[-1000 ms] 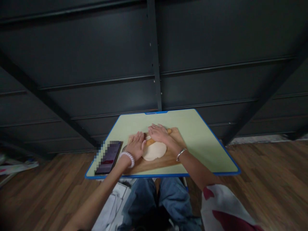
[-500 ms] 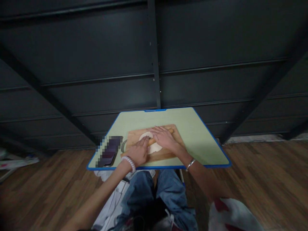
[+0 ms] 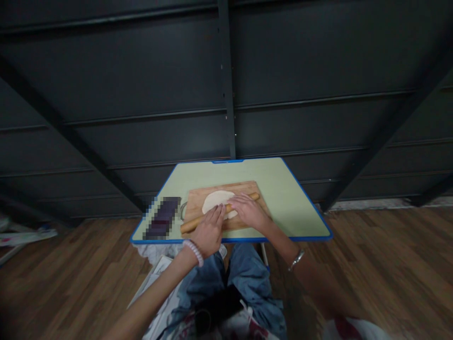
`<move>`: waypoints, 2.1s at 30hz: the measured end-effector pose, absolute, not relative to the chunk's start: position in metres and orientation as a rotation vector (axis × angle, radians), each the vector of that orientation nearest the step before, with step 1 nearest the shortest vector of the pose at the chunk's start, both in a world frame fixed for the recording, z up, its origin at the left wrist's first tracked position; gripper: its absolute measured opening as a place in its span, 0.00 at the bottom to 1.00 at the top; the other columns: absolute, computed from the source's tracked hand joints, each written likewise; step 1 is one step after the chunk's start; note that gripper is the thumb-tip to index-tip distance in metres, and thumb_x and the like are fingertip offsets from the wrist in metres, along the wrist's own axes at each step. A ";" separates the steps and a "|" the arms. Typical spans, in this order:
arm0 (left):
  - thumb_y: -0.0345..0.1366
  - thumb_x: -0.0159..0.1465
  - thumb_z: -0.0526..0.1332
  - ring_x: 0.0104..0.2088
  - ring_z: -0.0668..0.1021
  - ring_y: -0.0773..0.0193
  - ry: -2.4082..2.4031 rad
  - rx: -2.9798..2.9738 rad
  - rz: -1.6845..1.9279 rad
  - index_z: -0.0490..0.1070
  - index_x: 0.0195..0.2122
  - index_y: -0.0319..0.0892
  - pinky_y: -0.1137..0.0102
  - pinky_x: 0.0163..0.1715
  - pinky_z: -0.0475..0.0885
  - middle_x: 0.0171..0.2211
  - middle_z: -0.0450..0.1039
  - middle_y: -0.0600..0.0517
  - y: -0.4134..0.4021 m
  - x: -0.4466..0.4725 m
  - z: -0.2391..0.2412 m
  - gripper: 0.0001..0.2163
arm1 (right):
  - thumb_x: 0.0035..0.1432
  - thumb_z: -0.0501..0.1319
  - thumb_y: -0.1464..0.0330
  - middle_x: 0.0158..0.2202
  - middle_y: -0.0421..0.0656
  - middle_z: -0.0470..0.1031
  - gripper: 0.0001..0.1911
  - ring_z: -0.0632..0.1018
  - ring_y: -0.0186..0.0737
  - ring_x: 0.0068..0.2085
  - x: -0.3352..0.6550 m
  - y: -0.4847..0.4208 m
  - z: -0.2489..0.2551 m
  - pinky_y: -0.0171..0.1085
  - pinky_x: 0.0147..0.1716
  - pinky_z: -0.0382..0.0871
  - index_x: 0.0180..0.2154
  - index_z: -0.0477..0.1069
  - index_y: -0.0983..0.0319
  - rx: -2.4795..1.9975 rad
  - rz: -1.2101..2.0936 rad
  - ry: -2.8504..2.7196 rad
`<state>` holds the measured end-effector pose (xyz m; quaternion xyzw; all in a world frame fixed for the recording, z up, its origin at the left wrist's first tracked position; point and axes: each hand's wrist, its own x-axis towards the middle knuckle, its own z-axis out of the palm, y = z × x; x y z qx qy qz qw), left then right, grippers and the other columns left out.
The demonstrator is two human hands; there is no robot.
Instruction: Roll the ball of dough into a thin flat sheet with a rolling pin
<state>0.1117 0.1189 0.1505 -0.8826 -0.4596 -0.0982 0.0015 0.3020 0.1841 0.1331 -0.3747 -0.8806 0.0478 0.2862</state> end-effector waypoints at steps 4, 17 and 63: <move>0.30 0.55 0.50 0.64 0.50 0.47 -1.423 -2.781 -0.294 0.47 0.62 0.23 0.54 0.61 0.52 0.64 0.46 0.33 0.110 0.115 0.149 0.33 | 0.63 0.51 0.68 0.48 0.44 0.75 0.16 0.73 0.40 0.51 0.307 0.177 0.131 0.48 0.57 0.60 0.51 0.70 0.58 -0.974 0.166 -2.306; 0.31 0.60 0.48 0.65 0.49 0.55 -1.423 -2.698 -0.272 0.42 0.65 0.30 0.56 0.62 0.47 0.65 0.45 0.42 0.080 0.117 0.143 0.31 | 0.62 0.55 0.70 0.46 0.44 0.76 0.14 0.75 0.38 0.48 0.315 0.144 0.123 0.40 0.52 0.68 0.48 0.72 0.62 -0.952 0.017 -2.228; 0.38 0.63 0.44 0.65 0.49 0.57 -1.469 -2.702 -0.188 0.54 0.61 0.35 0.47 0.61 0.34 0.63 0.53 0.44 0.276 0.133 0.153 0.26 | 0.67 0.37 0.63 0.58 0.48 0.65 0.25 0.61 0.46 0.61 0.290 0.228 0.147 0.59 0.59 0.40 0.53 0.66 0.62 -1.900 -0.125 -2.211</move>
